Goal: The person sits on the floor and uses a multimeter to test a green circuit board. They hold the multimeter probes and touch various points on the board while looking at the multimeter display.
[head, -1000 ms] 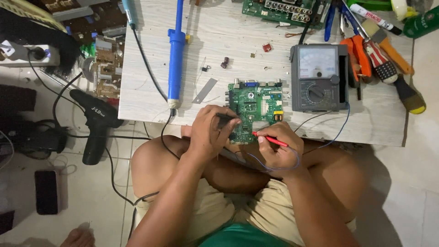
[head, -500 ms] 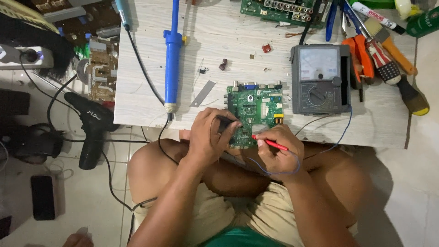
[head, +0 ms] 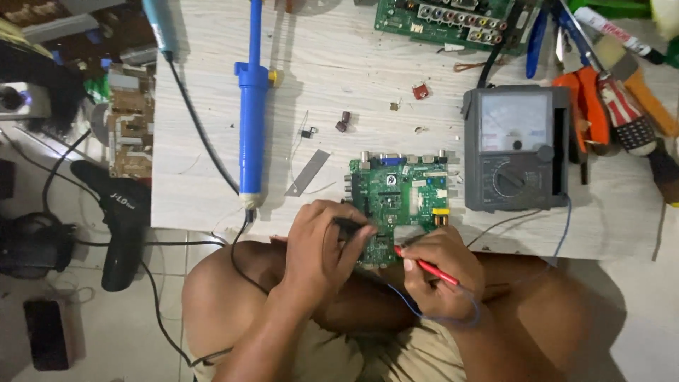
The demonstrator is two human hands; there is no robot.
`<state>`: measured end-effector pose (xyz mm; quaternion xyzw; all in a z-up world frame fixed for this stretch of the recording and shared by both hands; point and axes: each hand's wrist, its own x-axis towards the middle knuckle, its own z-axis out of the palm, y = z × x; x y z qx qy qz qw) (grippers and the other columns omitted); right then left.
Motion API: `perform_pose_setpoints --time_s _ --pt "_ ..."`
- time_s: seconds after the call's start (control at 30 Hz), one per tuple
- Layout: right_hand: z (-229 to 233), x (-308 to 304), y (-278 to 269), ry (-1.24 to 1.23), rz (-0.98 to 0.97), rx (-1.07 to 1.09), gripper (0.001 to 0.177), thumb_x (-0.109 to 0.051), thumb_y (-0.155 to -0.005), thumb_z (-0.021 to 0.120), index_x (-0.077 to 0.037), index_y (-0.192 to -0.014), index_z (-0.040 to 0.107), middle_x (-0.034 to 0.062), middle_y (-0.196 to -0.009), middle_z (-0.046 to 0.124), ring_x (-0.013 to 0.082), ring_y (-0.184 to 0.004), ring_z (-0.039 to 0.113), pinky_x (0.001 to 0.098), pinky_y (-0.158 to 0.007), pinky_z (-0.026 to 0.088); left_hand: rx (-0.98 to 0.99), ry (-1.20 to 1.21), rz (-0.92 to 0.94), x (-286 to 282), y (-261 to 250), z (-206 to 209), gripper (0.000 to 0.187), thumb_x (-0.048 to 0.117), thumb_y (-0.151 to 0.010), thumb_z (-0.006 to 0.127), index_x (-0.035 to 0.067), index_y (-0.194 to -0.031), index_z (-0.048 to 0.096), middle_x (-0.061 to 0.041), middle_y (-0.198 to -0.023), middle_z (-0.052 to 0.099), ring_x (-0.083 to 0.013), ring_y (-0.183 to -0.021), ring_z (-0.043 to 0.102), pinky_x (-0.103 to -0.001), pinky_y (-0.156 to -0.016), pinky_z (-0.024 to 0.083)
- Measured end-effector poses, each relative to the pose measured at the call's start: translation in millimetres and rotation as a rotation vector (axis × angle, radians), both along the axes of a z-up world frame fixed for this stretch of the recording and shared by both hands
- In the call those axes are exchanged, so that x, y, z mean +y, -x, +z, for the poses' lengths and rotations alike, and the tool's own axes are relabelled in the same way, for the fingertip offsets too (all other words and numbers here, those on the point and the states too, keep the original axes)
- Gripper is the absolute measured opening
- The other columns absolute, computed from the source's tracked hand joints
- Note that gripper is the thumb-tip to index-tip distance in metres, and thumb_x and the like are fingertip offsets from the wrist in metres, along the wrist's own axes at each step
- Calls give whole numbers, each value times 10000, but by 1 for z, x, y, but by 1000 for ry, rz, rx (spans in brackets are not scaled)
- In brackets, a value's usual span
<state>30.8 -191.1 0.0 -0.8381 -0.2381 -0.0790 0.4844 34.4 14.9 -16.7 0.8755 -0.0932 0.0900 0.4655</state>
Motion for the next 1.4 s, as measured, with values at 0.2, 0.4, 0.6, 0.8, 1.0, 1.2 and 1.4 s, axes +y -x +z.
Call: perform_pose_setpoints --time_s 0.2,0.4,0.6,0.8,1.0,1.2,1.4 --pt "-6 -4 -2 52 -2 9 84 -95 -941 600 -45 -955 666 72 -818 705 209 -701 651 367 -770 536 -12 57 -1 0 -5 4 151 214 -953 755 125 -1019 653 -3 -947 694 -184 -906 638 -320 -812 456" --pt "-7 -10 -3 145 50 148 165 -128 -929 560 -70 -871 703 22 -712 682 201 -665 613 373 -790 488 5 22 -11 -1 -7 2 167 219 -942 766 128 -1008 643 13 -931 712 -189 -916 628 -328 -831 458" --pt "-2 -8 -8 101 59 127 228 -201 -1000 516 -81 -906 685 24 -738 687 203 -686 619 367 -786 487 -81 3 -39 -4 -8 4 233 106 -940 789 103 -1046 581 1 -943 680 -229 -864 603 -364 -793 432" --pt "14 3 -9 -63 -33 25 176 -148 -963 581 -39 -892 699 86 -758 681 226 -638 623 362 -697 522 -51 -67 -5 -5 -6 -3 162 206 -901 788 131 -973 664 3 -919 704 -240 -868 632 -384 -774 473" --pt "5 -4 0 -69 -46 0 233 -231 -1009 562 -72 -908 699 55 -762 650 185 -641 584 344 -664 512 -13 -106 10 -9 -1 -9 140 218 -905 775 126 -964 687 -1 -910 697 -239 -837 616 -411 -750 455" --pt "13 -1 4 -157 -82 -82 145 -130 -951 586 -66 -871 689 62 -824 692 188 -685 558 315 -679 475 47 -94 44 -10 1 -6 152 244 -893 770 122 -968 721 -11 -918 722 -234 -904 657 -397 -826 504" --pt "-12 -12 11 -79 -86 -44 114 -155 -947 627 -101 -922 724 48 -869 703 209 -788 634 329 -736 515 19 -56 43 -10 -1 3 116 237 -895 766 136 -926 719 -10 -881 724 -232 -857 657 -391 -779 510"
